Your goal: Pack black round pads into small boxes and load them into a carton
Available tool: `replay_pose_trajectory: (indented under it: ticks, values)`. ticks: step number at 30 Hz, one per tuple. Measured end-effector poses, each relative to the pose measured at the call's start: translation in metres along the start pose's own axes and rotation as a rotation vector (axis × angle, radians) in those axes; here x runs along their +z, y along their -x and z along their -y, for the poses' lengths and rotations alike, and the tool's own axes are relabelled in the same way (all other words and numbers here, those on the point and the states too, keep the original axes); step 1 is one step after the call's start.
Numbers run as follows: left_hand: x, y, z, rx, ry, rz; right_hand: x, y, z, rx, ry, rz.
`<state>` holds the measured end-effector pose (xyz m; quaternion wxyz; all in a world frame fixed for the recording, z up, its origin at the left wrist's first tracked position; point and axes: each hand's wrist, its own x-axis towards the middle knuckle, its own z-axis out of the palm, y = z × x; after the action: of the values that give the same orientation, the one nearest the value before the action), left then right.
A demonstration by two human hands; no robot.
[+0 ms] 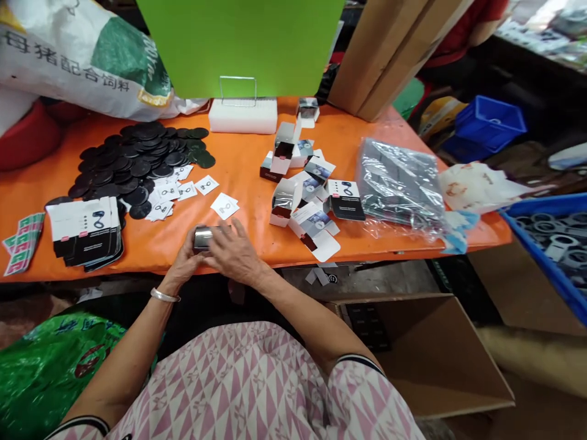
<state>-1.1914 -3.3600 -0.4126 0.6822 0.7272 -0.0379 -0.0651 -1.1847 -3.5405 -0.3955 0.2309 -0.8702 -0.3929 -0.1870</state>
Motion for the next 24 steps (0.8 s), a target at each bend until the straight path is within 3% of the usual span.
replay_pose_trajectory:
  ticks: [4,7,11,13,18,22,24]
  values:
    - [-0.003,-0.002,0.001,0.016,-0.004,-0.030,-0.001,-0.015,0.016,-0.031,0.044,0.083]
    - [-0.004,-0.004,0.000,-0.001,-0.067,-0.079,-0.016,-0.011,0.001,0.009,0.043,0.079]
    - [0.011,-0.011,-0.005,-0.022,-0.124,-0.126,-0.056,0.008,-0.051,0.402,0.391,-0.063]
    - [0.026,-0.019,-0.005,-0.001,-0.107,-0.078,-0.071,0.016,-0.077,0.502,0.562,-0.075]
    - [0.078,-0.047,0.006,0.129,-0.062,0.099,-0.095,0.021,-0.112,0.310,0.751,-0.132]
    - [0.123,-0.073,0.012,0.158,-0.110,0.174,-0.123,-0.004,-0.107,0.211,0.750,-0.266]
    - [0.135,-0.079,0.012,0.120,-0.087,0.173,-0.135,-0.022,-0.095,0.139,0.672,-0.287]
